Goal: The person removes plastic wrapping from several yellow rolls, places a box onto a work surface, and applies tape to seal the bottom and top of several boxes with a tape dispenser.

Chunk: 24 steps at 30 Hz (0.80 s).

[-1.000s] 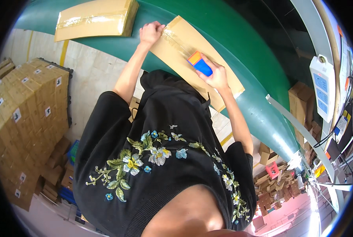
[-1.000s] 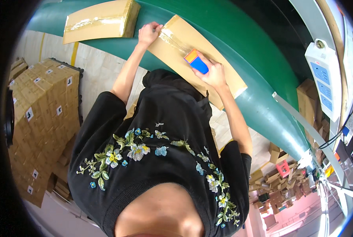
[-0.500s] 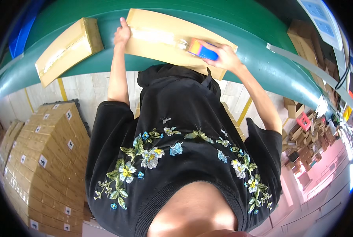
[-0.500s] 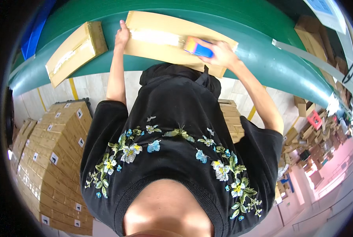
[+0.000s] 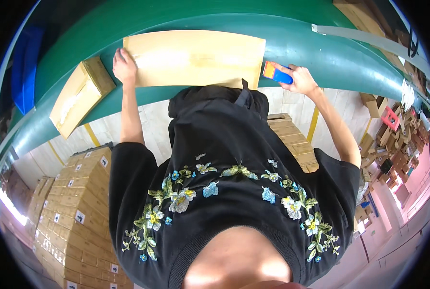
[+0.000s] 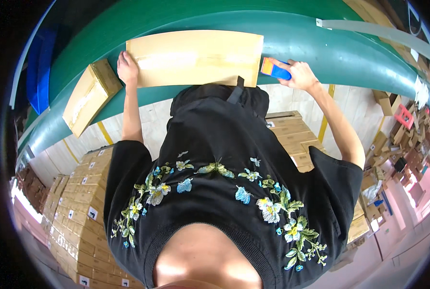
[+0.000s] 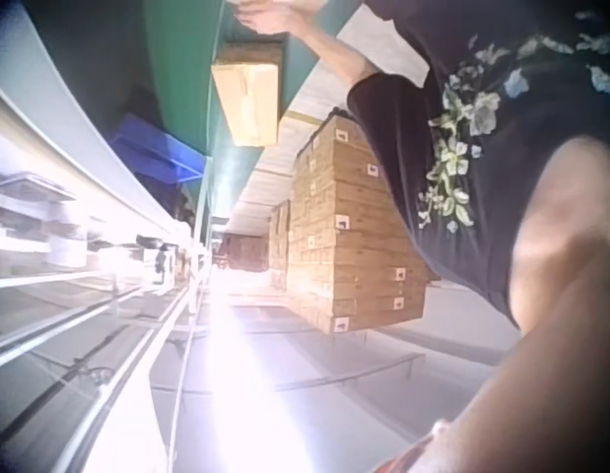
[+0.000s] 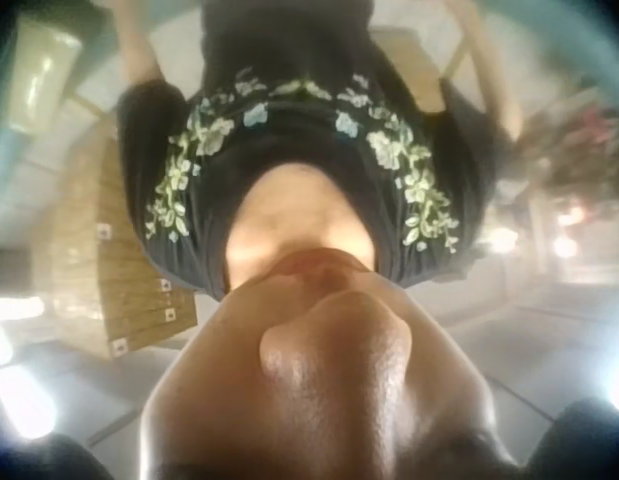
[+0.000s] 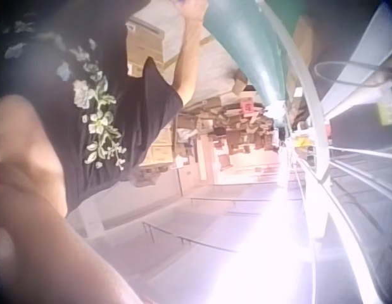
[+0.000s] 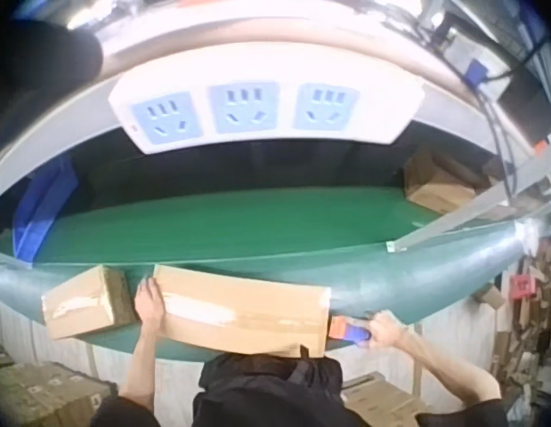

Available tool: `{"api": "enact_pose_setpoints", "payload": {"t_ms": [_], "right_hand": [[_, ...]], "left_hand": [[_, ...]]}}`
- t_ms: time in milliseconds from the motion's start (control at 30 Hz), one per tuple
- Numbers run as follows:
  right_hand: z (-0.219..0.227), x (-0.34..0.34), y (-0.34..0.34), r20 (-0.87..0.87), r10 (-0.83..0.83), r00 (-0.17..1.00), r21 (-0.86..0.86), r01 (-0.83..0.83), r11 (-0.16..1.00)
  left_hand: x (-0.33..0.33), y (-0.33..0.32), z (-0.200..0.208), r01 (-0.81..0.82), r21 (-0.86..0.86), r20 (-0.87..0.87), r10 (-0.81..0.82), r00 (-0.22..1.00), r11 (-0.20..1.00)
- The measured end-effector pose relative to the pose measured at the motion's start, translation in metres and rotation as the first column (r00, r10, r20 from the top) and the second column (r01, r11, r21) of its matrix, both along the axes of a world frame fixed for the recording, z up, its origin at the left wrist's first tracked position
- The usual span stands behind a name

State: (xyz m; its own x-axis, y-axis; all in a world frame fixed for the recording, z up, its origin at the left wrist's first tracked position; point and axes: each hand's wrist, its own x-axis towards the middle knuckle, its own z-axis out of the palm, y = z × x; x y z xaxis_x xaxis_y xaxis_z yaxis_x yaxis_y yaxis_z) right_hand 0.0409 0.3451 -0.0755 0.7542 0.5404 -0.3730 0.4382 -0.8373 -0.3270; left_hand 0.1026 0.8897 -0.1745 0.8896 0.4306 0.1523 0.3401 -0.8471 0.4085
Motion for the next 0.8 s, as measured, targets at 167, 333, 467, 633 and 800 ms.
{"api": "enact_pose_setpoints", "payload": {"t_ms": [167,333,467,633,800], "right_hand": [[0.009,0.005,-0.001,-0.083,0.014,0.996,0.044,-0.010,0.999],[0.017,0.014,-0.004,-0.168,0.053,0.984,0.042,-0.046,0.998],[0.001,0.013,0.007,-0.139,0.038,0.990,-0.067,-0.048,0.997],[-0.023,0.040,0.052,-0.317,-0.121,0.941,-0.068,0.105,0.992],[-0.048,0.072,0.050,-0.604,-0.163,0.780,-0.073,0.149,0.986]], "left_hand": [[0.000,-0.003,0.007,-0.230,-0.036,-0.274,0.212,0.938,0.972],[0.000,0.009,0.002,-0.274,0.005,-0.330,0.261,0.907,0.962],[0.003,-0.002,0.017,-0.208,0.023,-0.341,0.203,0.918,0.978],[-0.008,-0.019,-0.005,0.164,0.329,0.009,-0.176,0.984,0.930],[-0.001,-0.050,0.016,0.146,0.137,-0.077,-0.136,0.988,0.980]]}}
